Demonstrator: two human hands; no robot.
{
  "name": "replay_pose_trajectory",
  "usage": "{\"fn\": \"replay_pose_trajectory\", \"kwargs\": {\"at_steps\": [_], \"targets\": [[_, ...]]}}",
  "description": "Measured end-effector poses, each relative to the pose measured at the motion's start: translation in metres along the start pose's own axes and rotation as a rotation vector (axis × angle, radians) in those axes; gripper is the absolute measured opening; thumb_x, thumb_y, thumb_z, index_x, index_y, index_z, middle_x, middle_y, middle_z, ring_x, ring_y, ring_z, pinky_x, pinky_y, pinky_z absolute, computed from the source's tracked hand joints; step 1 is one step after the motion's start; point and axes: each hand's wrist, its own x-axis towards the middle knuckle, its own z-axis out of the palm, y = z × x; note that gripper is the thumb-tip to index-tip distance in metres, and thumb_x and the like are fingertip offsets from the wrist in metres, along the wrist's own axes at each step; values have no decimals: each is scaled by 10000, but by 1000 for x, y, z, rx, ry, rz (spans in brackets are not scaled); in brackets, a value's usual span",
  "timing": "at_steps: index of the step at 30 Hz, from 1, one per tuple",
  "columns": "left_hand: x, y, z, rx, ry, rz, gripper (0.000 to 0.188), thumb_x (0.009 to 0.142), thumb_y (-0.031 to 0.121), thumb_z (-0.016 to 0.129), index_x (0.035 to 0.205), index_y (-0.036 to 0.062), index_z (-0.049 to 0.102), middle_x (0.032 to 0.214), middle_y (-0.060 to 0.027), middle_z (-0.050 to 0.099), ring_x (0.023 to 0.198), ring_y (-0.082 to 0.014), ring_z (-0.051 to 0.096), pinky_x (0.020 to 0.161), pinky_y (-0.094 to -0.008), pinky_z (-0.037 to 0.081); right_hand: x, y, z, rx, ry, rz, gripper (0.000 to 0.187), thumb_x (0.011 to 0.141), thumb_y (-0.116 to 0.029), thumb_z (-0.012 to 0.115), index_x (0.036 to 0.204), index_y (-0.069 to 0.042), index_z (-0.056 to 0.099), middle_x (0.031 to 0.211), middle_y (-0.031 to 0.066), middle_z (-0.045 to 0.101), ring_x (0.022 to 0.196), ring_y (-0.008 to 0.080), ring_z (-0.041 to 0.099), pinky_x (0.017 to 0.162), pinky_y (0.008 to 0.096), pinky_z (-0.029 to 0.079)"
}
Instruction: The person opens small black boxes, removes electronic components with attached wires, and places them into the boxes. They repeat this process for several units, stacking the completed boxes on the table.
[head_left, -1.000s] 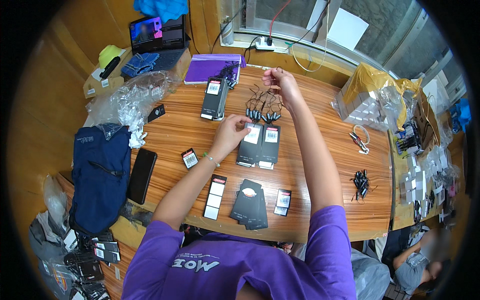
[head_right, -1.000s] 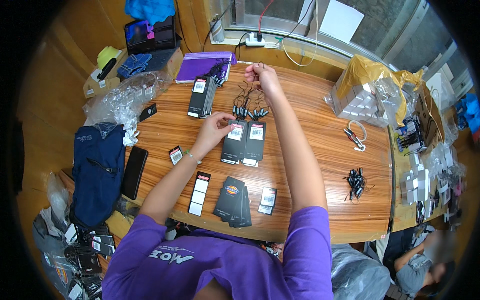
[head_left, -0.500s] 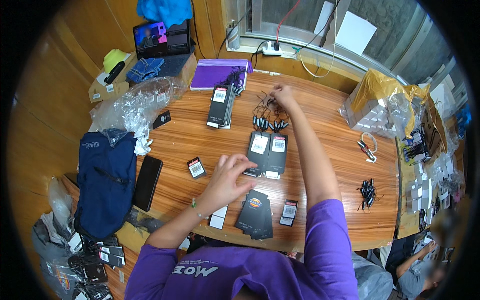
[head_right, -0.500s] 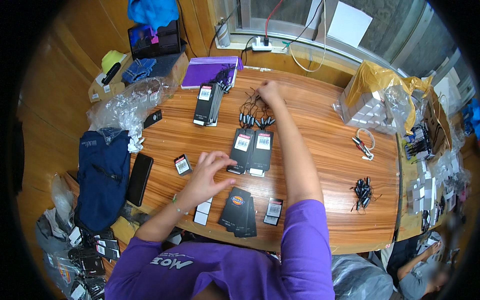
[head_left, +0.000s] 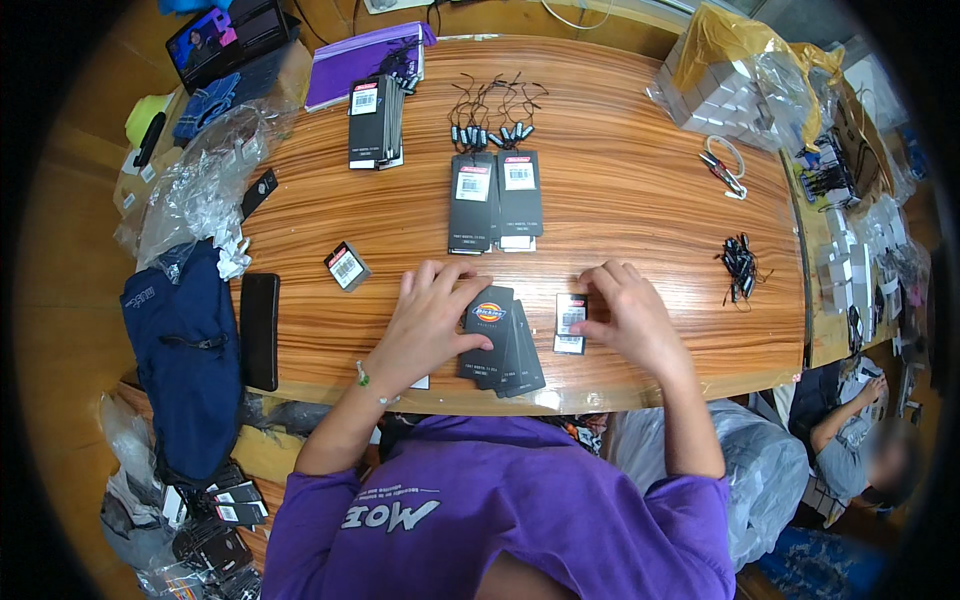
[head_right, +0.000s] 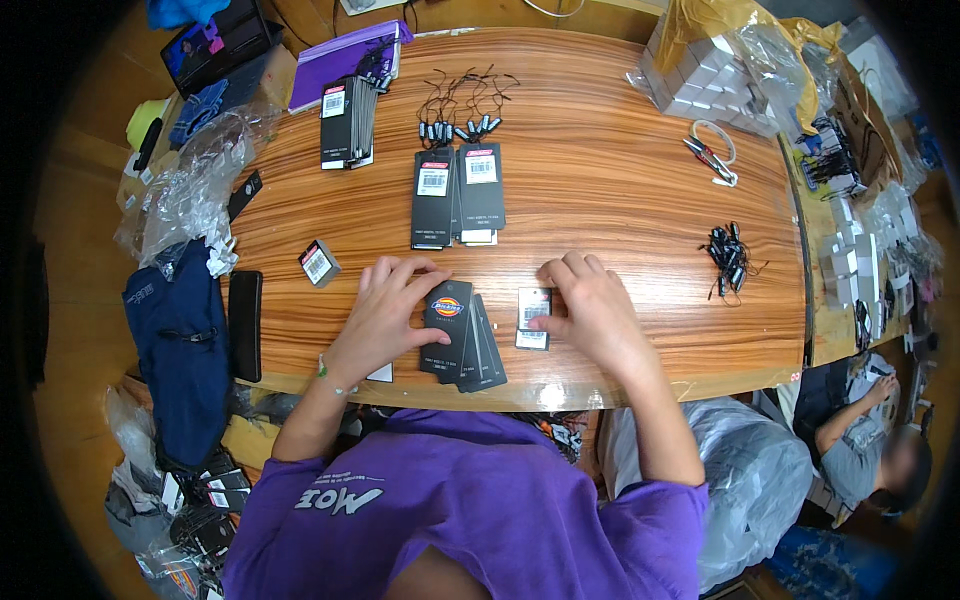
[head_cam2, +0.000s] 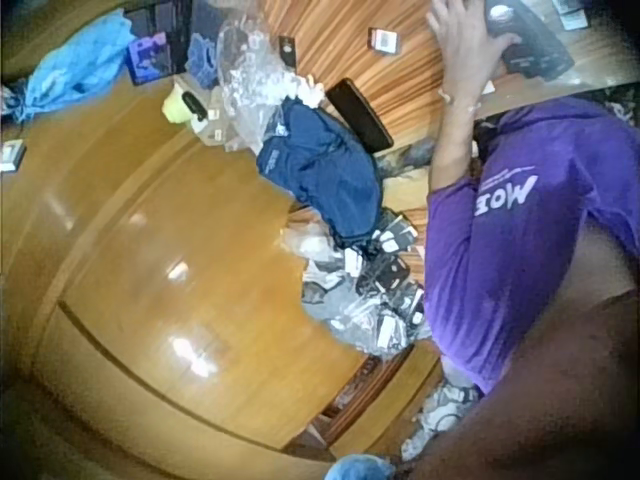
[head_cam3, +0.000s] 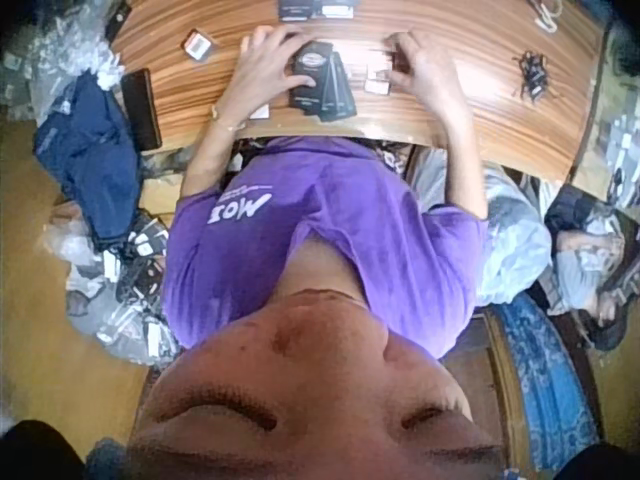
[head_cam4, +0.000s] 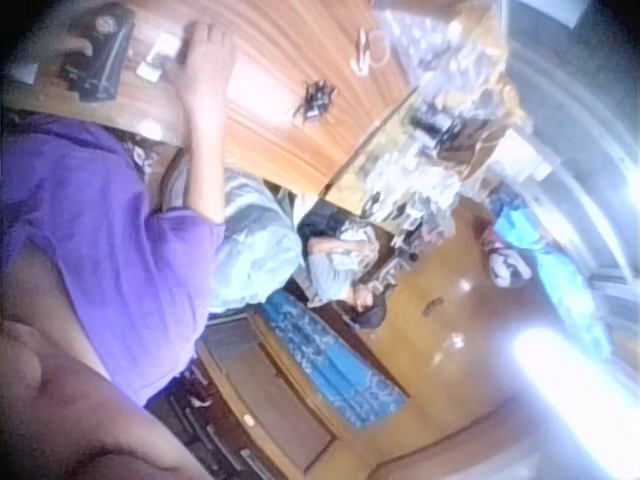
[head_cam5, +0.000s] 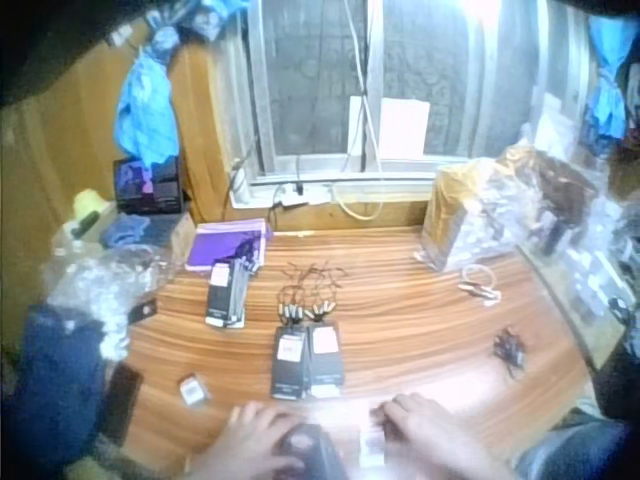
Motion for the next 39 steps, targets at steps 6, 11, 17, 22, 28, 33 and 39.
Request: {"fn": "replay_pose_trajectory", "kwargs": {"at_steps": [6,11,17,22,28,33,39], "targets": [[0,1,0,23,74,42,621,550,287,773,1094,84,553,1072,-43,487,981,-237,416,879,-363,318,-13,0,25,101,163,72,383,594,-103,747,908,-26,542,877,108,513,867,278,504,738,353,419],[-5,-3,2,-618,-56,-282,395,689,84,709,1046,52,543,872,-48,559,769,-126,534,692,-246,438,-13,6,31,587,49,371,182,682,-27,696,791,-20,551,731,54,506,685,153,502,582,272,411],[-11,-2,3,-1031,26,-278,296,804,-50,540,1095,-1,520,868,-26,598,783,-48,553,654,-171,441,-11,11,38,420,344,114,123,726,-16,668,742,-6,547,603,9,516,548,82,435,516,230,377],[-12,6,4,-1046,12,-322,293,849,-24,499,1141,-14,481,893,-58,609,817,-64,565,687,-170,442,-19,7,26,735,166,277,128,744,-27,664,788,-8,546,664,-2,547,613,62,492,551,211,405],[-7,42,23,-1250,22,-280,271,842,2,541,1105,-17,481,882,-64,607,836,-76,574,711,-183,455,-23,-35,39,667,297,54,248,743,-62,680,921,-36,508,618,21,492,583,86,493,525,243,413],[-6,46,28,-1187,128,-230,269,819,-51,551,1080,-34,489,871,-87,608,822,-100,587,719,-196,474,-30,-23,32,762,290,139,298,770,-156,663,1013,-56,523,620,21,490,616,97,500,540,240,416],[-8,31,18,-1168,234,-281,263,821,-35,554,1077,-15,496,862,-72,608,816,-92,580,717,-197,463,-69,92,-19,151,871,451,116,836,-116,555,838,-2,575,696,81,569,641,144,505,603,279,416]]}}
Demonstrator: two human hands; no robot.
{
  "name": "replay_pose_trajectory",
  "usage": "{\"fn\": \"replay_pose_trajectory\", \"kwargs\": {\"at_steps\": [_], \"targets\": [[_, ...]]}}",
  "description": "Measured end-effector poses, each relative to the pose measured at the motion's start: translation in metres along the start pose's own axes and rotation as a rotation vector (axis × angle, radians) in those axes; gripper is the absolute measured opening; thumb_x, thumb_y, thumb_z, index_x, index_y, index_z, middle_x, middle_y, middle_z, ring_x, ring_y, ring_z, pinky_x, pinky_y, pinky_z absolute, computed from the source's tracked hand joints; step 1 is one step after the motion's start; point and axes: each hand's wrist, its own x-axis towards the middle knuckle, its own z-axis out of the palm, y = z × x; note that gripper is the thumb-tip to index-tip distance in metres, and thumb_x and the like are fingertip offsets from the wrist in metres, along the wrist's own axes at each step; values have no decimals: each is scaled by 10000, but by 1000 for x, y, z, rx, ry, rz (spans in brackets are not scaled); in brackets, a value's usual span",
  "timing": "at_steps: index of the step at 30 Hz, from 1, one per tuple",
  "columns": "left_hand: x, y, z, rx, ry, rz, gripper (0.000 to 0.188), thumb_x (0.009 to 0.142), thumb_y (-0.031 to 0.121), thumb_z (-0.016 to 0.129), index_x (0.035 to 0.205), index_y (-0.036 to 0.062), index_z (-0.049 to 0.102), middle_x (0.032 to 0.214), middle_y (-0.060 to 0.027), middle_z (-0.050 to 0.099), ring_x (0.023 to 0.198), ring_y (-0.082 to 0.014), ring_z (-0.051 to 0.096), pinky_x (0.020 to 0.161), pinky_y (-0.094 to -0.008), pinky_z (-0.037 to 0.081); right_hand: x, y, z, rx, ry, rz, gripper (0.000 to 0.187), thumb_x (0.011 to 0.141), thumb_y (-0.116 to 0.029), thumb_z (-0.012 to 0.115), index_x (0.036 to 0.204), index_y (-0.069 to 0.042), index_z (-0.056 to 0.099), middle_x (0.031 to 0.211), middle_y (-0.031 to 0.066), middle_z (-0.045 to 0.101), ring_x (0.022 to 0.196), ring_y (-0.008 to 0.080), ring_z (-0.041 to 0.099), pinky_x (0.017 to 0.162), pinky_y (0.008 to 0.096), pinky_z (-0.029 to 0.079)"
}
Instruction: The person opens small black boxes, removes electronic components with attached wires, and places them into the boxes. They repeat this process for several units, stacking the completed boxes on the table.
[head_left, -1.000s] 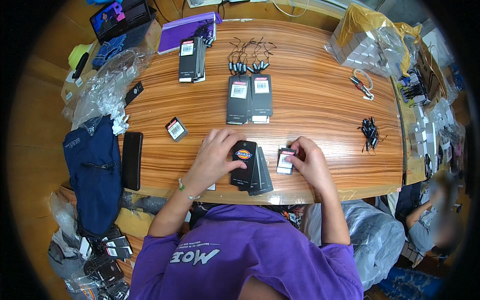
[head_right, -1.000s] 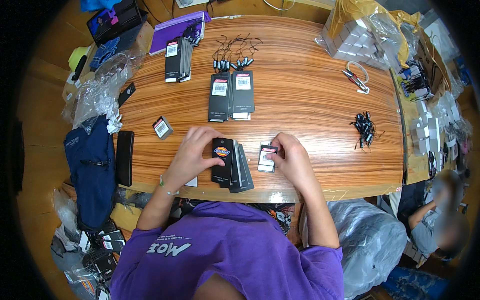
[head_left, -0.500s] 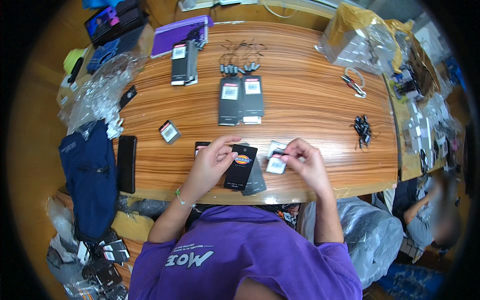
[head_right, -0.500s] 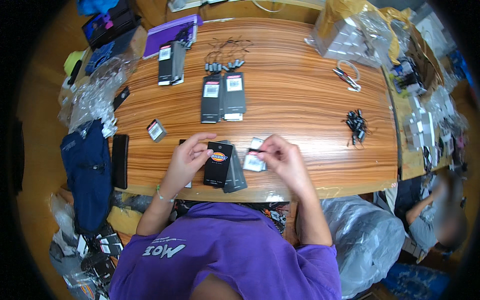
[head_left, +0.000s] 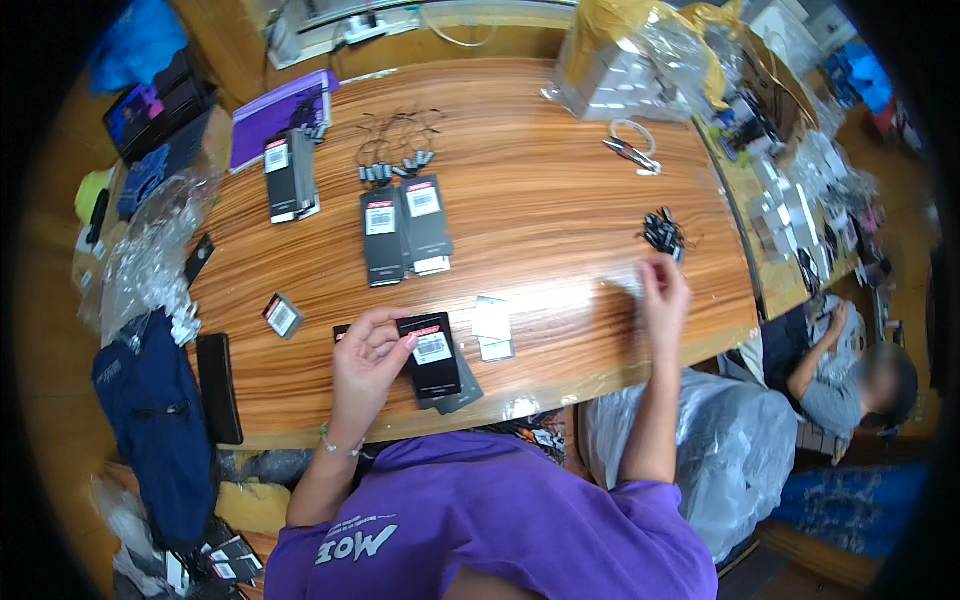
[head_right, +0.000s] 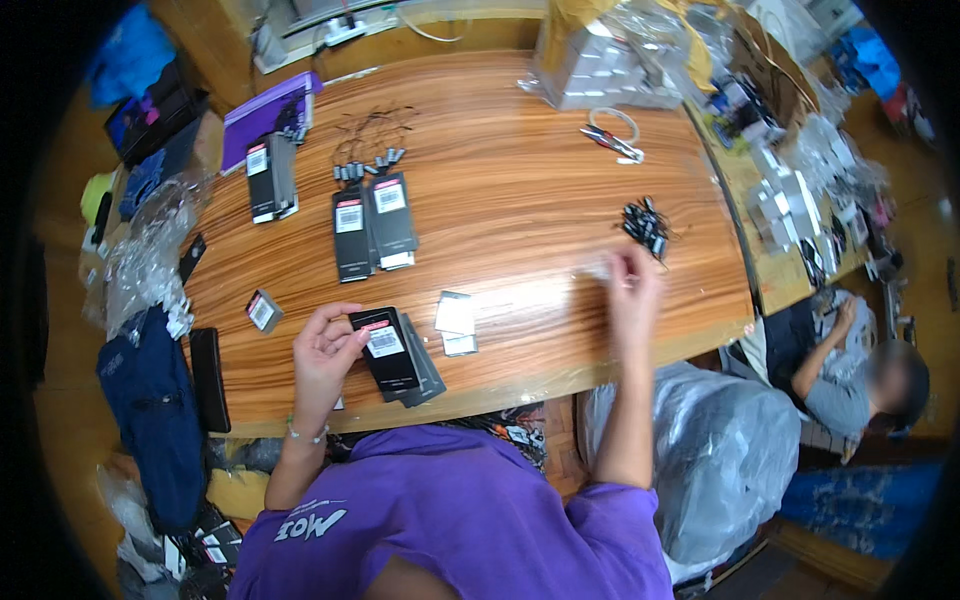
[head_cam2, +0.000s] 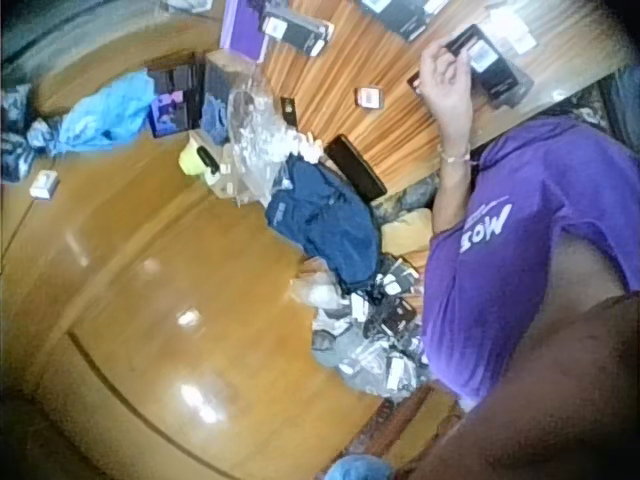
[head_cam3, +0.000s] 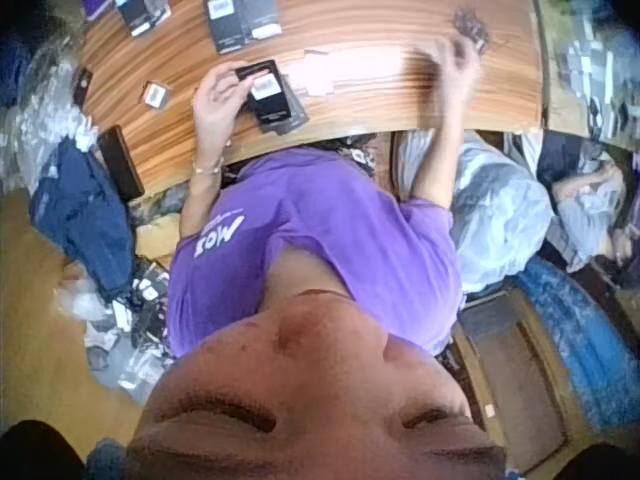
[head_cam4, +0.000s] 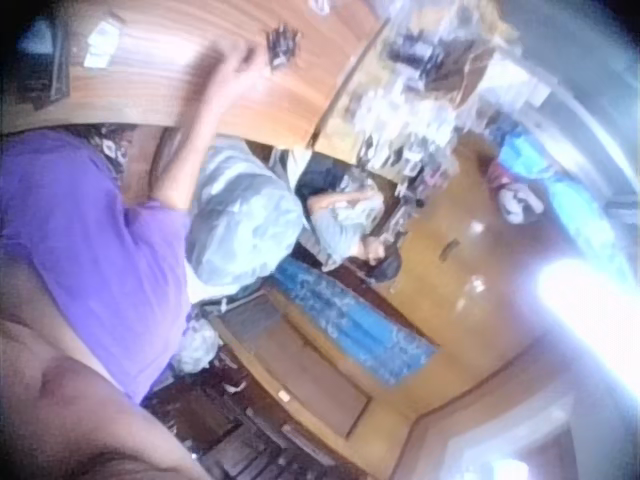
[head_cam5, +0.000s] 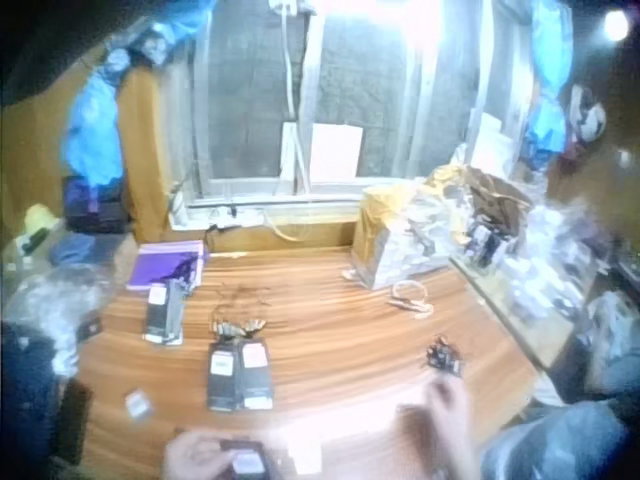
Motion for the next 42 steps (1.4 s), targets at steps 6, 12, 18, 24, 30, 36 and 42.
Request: {"fn": "replay_pose_trajectory", "kwargs": {"at_steps": [6,12,18,24,30,36,42], "targets": [[-1,-3,-2,-37,-151,-15,247,826,-37,549,1065,-21,490,843,-58,597,812,-78,572,706,-175,456,1,38,-21,-51,5,113,108,830,-97,582,813,10,579,655,22,537,594,79,455,562,232,398],[-3,-5,1,-59,-199,-54,247,816,-39,565,1053,-29,498,860,-61,601,843,-88,581,735,-187,467,-12,-18,35,80,-264,59,98,803,-81,589,787,12,565,694,67,553,615,130,482,564,253,392],[-8,4,-7,7,-278,-120,218,829,9,570,1038,-18,517,838,-42,604,799,-62,572,707,-180,449,-15,-49,50,122,-327,-19,91,790,-71,597,780,16,569,700,82,545,628,150,500,571,255,401],[-5,8,-20,-10,-407,-186,214,818,19,587,1024,-1,530,820,-26,611,791,-49,569,700,-172,438,-23,-67,56,115,-413,-7,86,791,-53,599,803,25,564,728,92,544,639,157,525,590,261,434],[-3,10,-26,-15,-423,-192,217,817,19,588,1025,-1,528,842,-43,616,815,-62,577,716,-183,451,-25,-65,52,101,-394,19,89,795,-56,597,803,27,567,728,97,544,638,164,533,591,260,438],[21,16,-42,-40,-283,-105,193,865,40,519,1050,1,478,1012,-94,587,912,-102,565,802,-228,450,-26,-61,47,81,-374,-15,84,795,-57,588,798,24,569,719,97,539,630,160,508,581,264,416],[69,30,-64,153,-186,37,165,907,57,425,1067,15,430,1058,-79,553,949,-91,531,818,-219,431,-23,-65,56,187,-323,-59,67,792,-54,584,802,12,574,717,86,533,645,161,496,605,264,410]]}}
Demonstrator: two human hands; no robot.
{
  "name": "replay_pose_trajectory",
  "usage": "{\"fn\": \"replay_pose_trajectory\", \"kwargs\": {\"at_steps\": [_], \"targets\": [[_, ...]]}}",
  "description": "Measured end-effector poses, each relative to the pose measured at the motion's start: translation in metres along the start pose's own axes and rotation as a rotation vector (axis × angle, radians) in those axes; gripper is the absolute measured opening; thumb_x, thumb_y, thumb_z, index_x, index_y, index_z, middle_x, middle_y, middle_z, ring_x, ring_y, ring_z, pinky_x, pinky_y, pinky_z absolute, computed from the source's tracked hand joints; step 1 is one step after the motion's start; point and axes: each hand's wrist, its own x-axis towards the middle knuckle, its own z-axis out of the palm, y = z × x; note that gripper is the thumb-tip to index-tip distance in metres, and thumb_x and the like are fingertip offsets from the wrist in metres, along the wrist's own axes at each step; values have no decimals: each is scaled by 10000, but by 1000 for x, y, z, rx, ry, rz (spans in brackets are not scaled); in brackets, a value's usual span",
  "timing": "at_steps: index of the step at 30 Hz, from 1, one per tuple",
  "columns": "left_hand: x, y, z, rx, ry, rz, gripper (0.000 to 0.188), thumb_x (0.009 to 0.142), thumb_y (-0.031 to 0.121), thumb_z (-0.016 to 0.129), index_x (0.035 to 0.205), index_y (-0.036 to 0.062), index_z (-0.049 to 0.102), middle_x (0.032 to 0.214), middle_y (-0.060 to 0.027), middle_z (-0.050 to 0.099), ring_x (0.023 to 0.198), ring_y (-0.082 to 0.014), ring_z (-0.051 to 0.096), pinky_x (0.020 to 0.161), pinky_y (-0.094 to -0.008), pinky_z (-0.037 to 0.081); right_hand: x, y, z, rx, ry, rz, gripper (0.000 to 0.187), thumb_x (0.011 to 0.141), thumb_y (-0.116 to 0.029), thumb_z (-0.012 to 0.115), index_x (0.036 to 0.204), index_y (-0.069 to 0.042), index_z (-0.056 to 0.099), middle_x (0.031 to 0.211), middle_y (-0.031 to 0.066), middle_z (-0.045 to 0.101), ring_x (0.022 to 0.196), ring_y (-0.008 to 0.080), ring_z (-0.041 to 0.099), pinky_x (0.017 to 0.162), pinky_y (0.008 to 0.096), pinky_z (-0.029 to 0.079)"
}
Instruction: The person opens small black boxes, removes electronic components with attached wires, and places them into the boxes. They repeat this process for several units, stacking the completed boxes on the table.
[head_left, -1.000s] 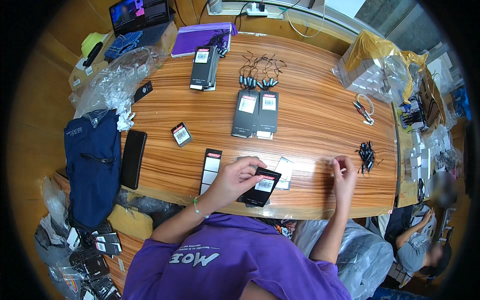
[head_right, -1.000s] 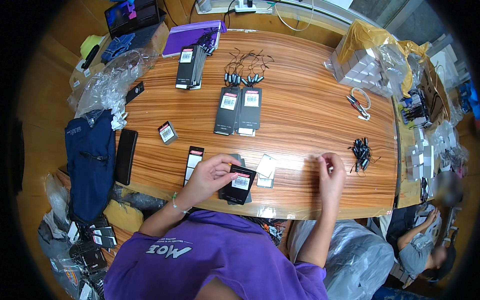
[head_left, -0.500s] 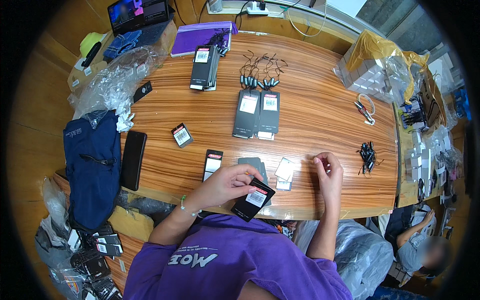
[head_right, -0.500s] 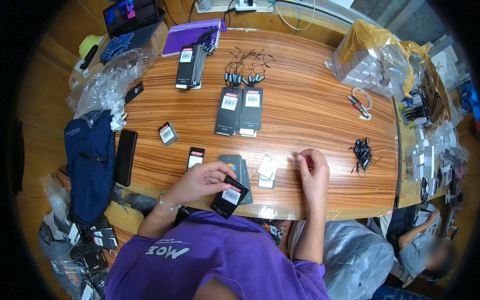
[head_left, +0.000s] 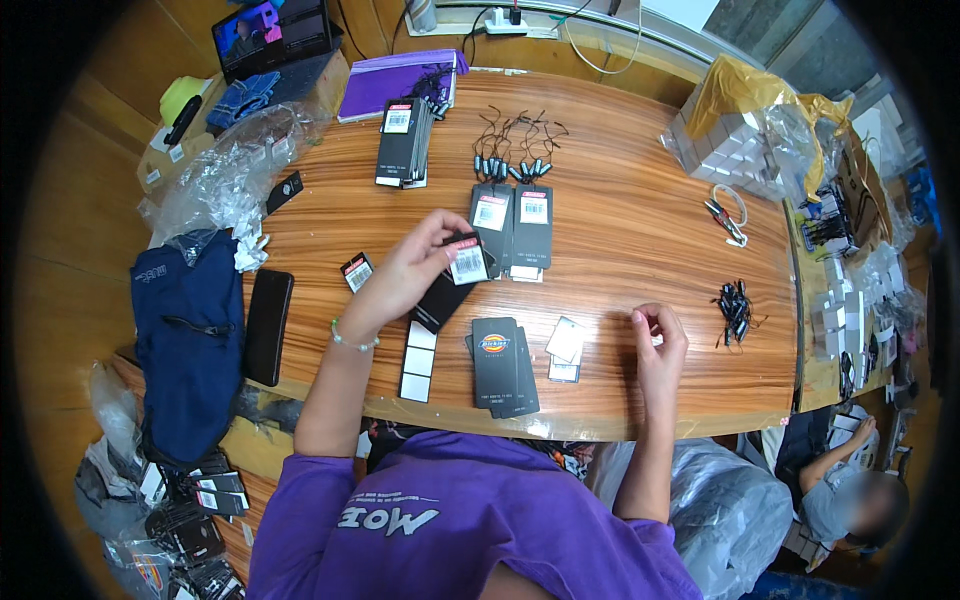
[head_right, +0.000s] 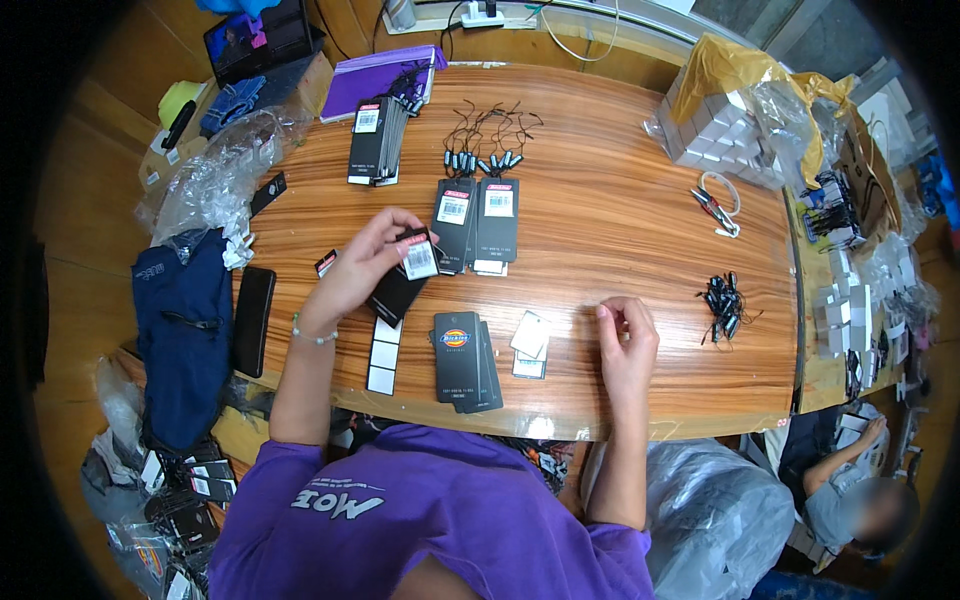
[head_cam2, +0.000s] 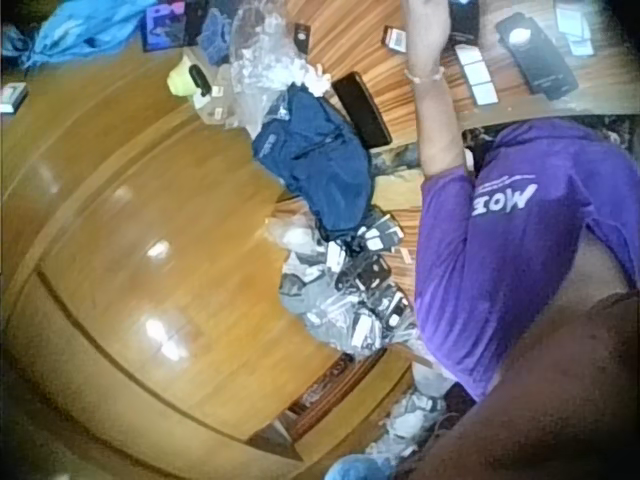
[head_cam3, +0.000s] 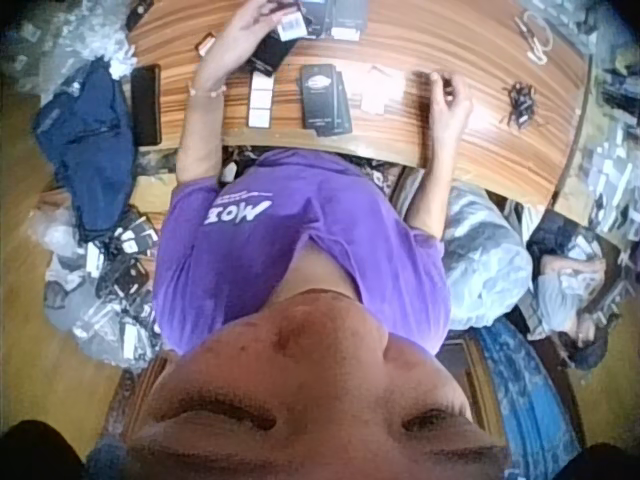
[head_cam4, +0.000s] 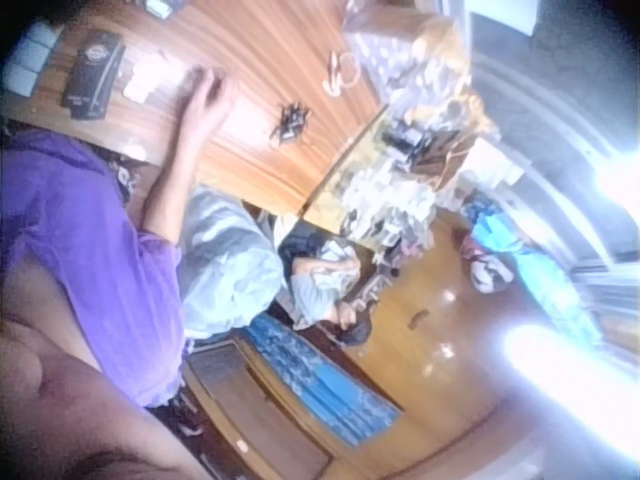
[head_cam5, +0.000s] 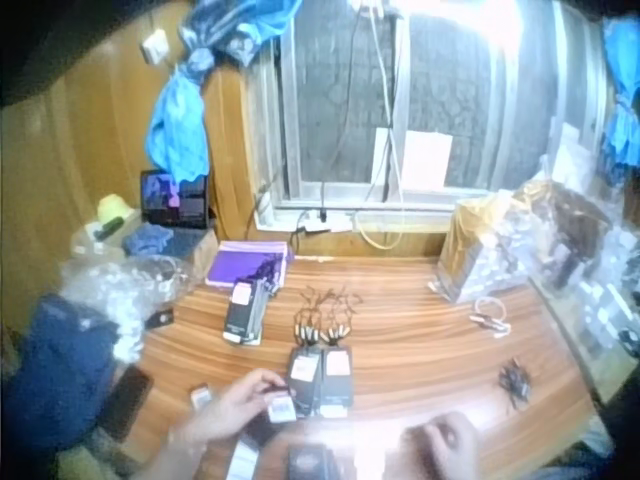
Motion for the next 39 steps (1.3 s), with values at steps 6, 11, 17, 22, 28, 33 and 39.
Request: {"fn": "replay_pose_trajectory", "kwargs": {"at_steps": [6,11,17,22,28,33,39], "targets": [[-17,12,1,-125,23,-8,244,884,58,462,1121,6,431,976,-46,549,888,-76,539,775,-202,440,62,-46,54,-109,-179,-440,98,751,-82,606,822,-18,584,763,115,553,775,280,517,682,362,420],[-41,-6,1,-188,33,-62,217,884,46,465,1094,-2,441,964,-52,546,867,-86,546,765,-215,444,104,-57,114,-220,-203,-495,147,735,-142,632,842,-50,592,863,95,556,879,282,507,721,388,425],[-62,-10,-10,-217,40,-86,214,882,44,463,1091,-1,444,969,-45,539,872,-80,548,772,-213,443,125,-50,141,-282,-233,-487,334,590,-211,765,801,-36,575,869,135,546,882,304,502,718,383,423],[-66,-12,-16,-194,41,-55,216,891,49,444,1101,-2,446,959,-45,538,863,-74,538,757,-211,445,146,-42,139,302,-500,-55,230,673,-57,724,798,-33,532,636,-9,507,573,79,453,518,228,371],[-65,-14,-20,-181,25,-51,207,888,46,450,1089,-5,457,949,-40,535,863,-74,543,760,-212,446,153,-53,133,408,-569,116,217,735,-11,664,922,-10,554,624,-17,559,536,42,455,491,181,342],[-64,-15,-21,-186,17,-62,203,888,37,444,1086,-4,455,944,-38,534,860,-72,542,755,-212,448,153,-52,138,388,-589,96,245,758,-29,648,985,-3,558,635,-18,561,539,43,458,487,185,339],[-65,-14,-21,-191,7,-71,210,888,28,431,1096,-1,445,944,-38,535,856,-70,536,746,-213,450,156,-59,124,691,-615,300,201,832,-51,537,1029,-10,534,727,-5,550,597,67,473,518,208,366]]}}
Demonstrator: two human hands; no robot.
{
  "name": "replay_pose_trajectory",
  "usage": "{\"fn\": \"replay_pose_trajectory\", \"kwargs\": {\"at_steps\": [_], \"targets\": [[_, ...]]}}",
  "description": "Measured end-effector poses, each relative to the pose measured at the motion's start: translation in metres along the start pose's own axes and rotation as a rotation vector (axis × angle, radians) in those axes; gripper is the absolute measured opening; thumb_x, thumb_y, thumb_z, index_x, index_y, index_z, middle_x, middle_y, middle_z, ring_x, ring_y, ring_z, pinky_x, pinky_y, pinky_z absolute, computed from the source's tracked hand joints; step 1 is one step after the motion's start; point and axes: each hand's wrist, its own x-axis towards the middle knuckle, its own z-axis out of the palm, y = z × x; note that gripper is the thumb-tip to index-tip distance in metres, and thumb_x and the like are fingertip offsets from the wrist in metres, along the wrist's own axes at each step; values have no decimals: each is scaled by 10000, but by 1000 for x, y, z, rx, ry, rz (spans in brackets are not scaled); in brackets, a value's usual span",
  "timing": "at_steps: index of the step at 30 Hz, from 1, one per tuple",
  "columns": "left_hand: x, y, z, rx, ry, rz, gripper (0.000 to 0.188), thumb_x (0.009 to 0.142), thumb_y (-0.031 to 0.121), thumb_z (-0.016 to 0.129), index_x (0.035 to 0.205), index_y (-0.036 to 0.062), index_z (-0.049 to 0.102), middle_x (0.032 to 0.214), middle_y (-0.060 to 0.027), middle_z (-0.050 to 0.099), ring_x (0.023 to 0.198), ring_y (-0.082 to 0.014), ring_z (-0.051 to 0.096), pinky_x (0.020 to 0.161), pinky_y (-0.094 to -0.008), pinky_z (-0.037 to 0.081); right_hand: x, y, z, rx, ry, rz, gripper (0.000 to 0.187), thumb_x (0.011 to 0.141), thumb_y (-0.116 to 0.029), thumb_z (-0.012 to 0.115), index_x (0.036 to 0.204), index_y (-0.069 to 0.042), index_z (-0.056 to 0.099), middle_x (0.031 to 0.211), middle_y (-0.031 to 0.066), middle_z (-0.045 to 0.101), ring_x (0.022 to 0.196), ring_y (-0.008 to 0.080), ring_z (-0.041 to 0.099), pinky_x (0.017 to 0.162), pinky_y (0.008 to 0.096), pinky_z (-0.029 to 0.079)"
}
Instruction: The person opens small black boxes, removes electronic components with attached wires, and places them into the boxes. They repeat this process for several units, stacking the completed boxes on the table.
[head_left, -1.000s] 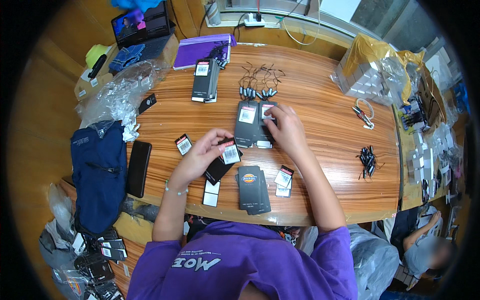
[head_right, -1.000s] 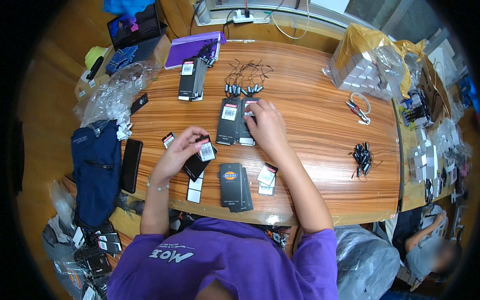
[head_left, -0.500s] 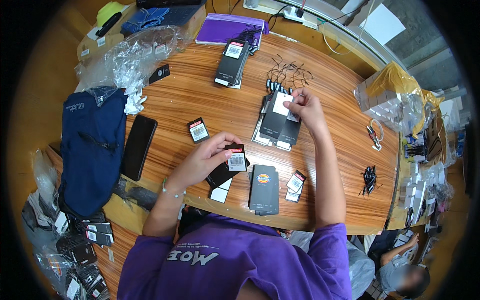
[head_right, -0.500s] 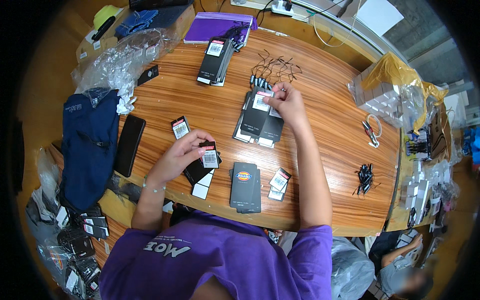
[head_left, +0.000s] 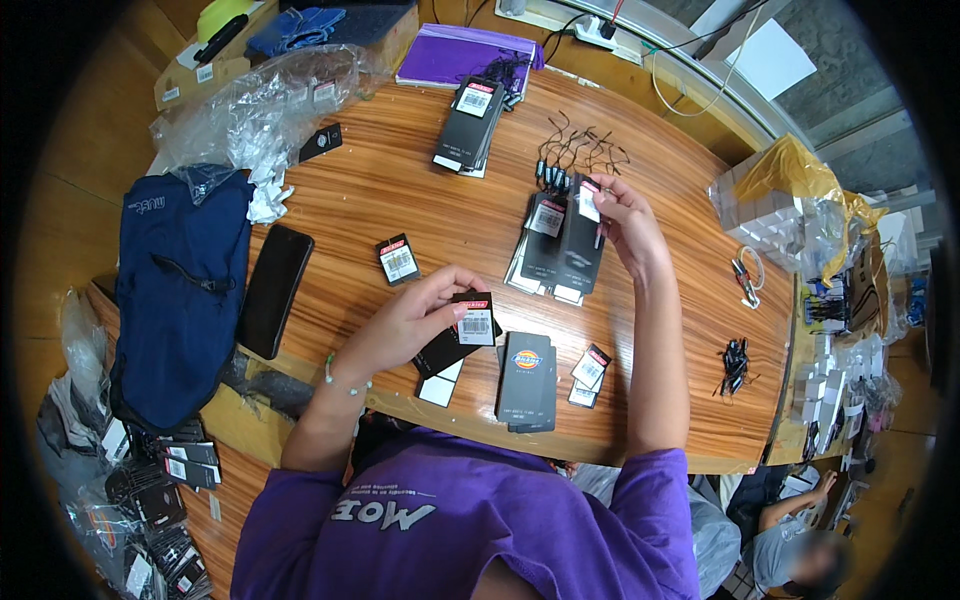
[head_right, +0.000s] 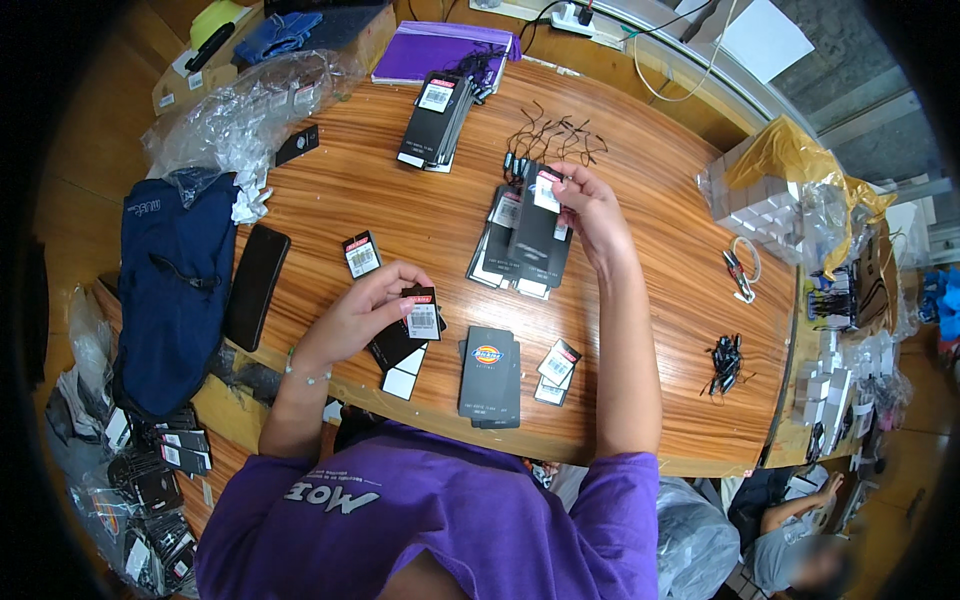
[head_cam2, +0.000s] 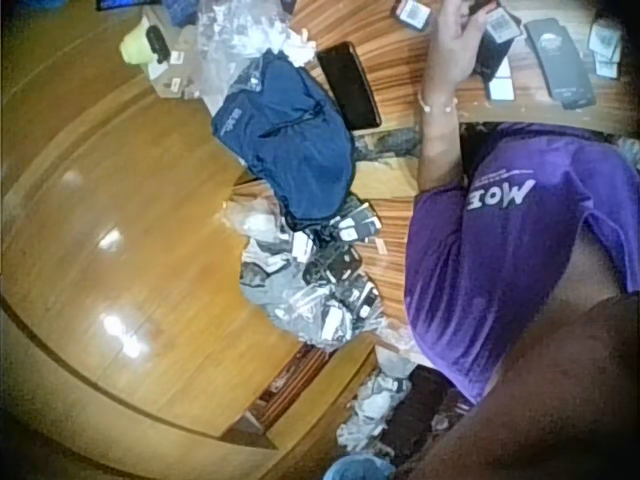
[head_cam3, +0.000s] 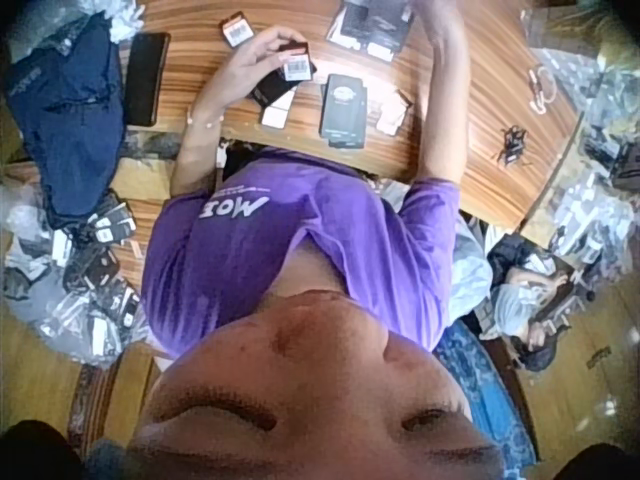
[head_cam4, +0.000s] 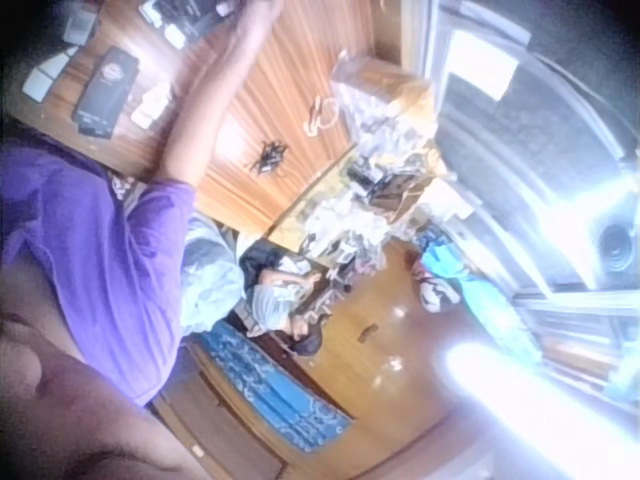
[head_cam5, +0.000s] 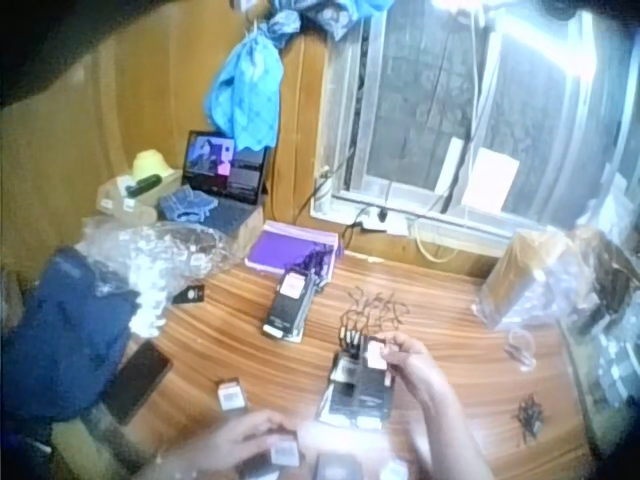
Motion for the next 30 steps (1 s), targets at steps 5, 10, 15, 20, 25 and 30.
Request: {"fn": "replay_pose_trajectory", "kwargs": {"at_steps": [5,10,15,20,25,30], "targets": [[-1,-1,2,-28,-2,-14,220,887,38,451,1102,-9,451,963,-37,529,881,-81,543,772,-220,448,-2,4,-15,718,-279,121,229,840,-3,426,1063,-8,480,739,35,474,582,128,421,532,257,375],[0,0,3,-16,-5,-10,220,886,31,448,1102,-12,453,966,-39,530,884,-80,544,772,-217,449,-4,8,-20,1041,-426,178,251,904,-109,332,1094,27,424,764,64,408,585,122,378,517,249,366],[-1,1,4,-9,0,-1,215,886,30,447,1096,-13,456,961,-39,533,879,-78,546,767,-215,451,-2,8,-22,1009,-451,150,222,873,-59,377,1074,13,441,769,71,456,581,125,414,509,252,375],[-2,0,3,-14,3,-11,212,888,38,452,1094,-12,457,951,-39,537,876,-79,549,767,-217,454,3,1,-12,459,-145,-4,201,841,-52,472,1040,-31,486,778,29,542,611,99,505,512,229,415],[-1,1,5,-39,-1,-5,214,883,34,463,1092,-12,459,950,-41,542,870,-81,555,759,-214,459,18,-12,-1,-9,5,-21,199,829,-89,534,1024,-60,507,790,-10,559,648,64,518,533,186,417],[-3,-1,3,-49,-8,9,229,872,20,482,1098,-13,462,952,-50,554,877,-85,564,756,-216,465,18,-23,12,-269,-22,-124,214,800,-49,583,1006,-39,527,738,-24,547,628,59,516,517,177,421]]}}
